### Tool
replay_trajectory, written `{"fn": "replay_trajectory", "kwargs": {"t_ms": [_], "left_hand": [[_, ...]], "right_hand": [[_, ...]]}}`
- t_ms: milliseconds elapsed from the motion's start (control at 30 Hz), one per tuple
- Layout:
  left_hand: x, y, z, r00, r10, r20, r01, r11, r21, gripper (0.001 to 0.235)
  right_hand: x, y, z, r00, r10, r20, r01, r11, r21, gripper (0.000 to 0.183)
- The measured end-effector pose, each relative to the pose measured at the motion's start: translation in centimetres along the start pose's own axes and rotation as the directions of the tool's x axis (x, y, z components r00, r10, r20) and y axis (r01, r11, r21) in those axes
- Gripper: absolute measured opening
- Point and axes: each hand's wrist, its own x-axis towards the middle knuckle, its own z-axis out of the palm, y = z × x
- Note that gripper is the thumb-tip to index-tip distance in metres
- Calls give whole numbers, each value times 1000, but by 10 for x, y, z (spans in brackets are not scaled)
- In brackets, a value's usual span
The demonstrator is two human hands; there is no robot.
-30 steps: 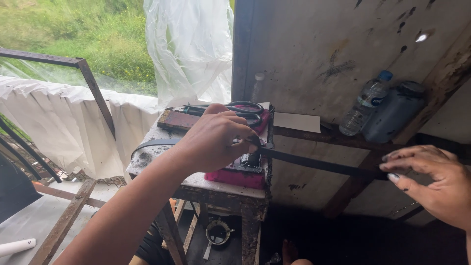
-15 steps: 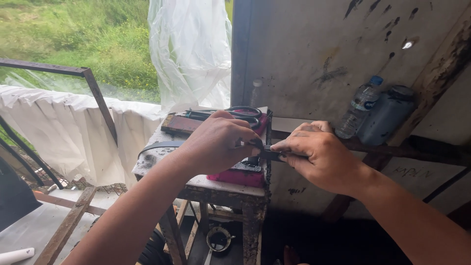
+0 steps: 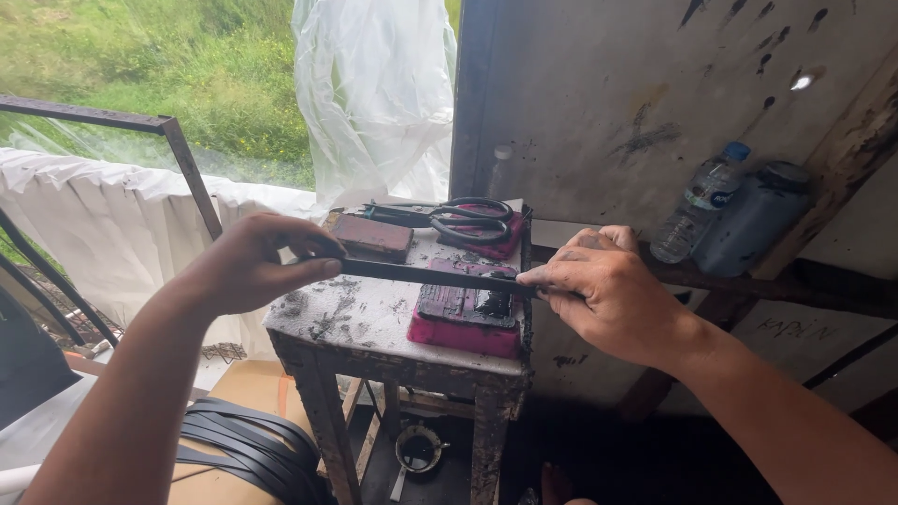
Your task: Applying edge paint to long leather straps using a manual applicator and hanging them on a line to dry with clothespins.
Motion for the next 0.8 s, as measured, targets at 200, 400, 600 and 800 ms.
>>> {"fn": "replay_trajectory", "kwargs": {"t_ms": [200, 400, 600, 800], "left_hand": [[-8, -23, -5, 983, 97, -153, -72, 985, 157, 13], [-8, -26, 0, 966, 167, -195, -93, 936, 339, 17], [0, -8, 15, 950, 277, -144, -186, 872, 452, 13], [15, 19, 31, 938, 342, -62, -283, 854, 438, 14]], "right_hand": [[10, -6, 14, 999, -26, -30, 27, 999, 27, 29], [10, -9, 17, 997, -59, -42, 60, 998, 9, 26], [-6, 0, 3, 999, -27, -31, 25, 999, -45, 30], [-31, 8, -20, 999, 26, -39, -29, 997, -69, 29]]}}
